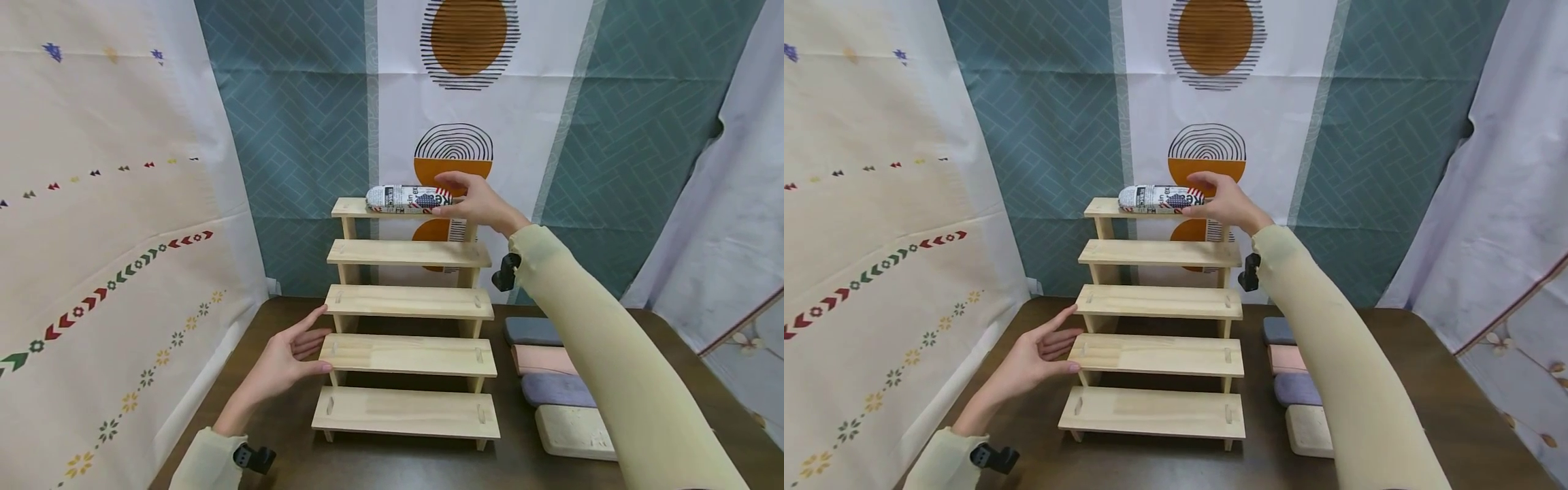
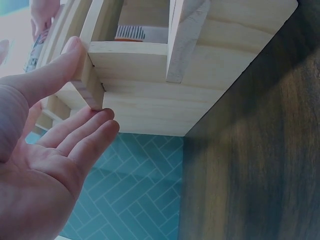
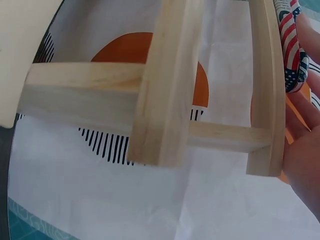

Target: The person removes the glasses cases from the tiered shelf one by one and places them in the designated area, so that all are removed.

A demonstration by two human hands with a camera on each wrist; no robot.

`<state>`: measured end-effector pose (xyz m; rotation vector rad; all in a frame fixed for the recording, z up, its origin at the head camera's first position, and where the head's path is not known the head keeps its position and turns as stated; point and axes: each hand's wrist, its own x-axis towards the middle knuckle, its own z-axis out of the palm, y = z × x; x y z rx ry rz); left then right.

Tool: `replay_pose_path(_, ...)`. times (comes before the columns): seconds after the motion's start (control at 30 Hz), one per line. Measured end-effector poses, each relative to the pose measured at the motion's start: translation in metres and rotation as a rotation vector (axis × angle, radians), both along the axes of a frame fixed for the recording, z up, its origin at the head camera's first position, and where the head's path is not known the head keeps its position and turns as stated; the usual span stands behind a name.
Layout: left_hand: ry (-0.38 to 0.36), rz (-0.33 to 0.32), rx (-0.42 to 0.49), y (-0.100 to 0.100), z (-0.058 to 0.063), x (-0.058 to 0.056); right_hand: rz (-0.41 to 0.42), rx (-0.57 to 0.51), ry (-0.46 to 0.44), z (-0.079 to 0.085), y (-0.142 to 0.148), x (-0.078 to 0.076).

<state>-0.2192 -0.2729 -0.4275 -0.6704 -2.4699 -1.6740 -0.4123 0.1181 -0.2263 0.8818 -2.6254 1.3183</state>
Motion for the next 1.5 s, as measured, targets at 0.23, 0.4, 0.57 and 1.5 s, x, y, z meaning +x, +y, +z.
replay_pose_path(0.23, 0.003, 0.0, 0.007, 0.0, 0.001, 0.0, 0.049, 0.036, -0.004, 0.004, -0.006, -0.002)
replay_pose_path(0.4, 0.0, -0.007, 0.012, 0.001, 0.001, 0.001, 0.038, 0.052, -0.016, 0.004, -0.01, -0.004)
replay_pose_path(0.57, -0.002, -0.004, 0.013, 0.0, 0.001, 0.001, 0.018, 0.039, -0.034, 0.005, -0.01, -0.004)
replay_pose_path(1.5, -0.019, 0.002, 0.013, 0.0, -0.001, 0.001, -0.069, -0.015, -0.087, 0.004, -0.017, 0.005)
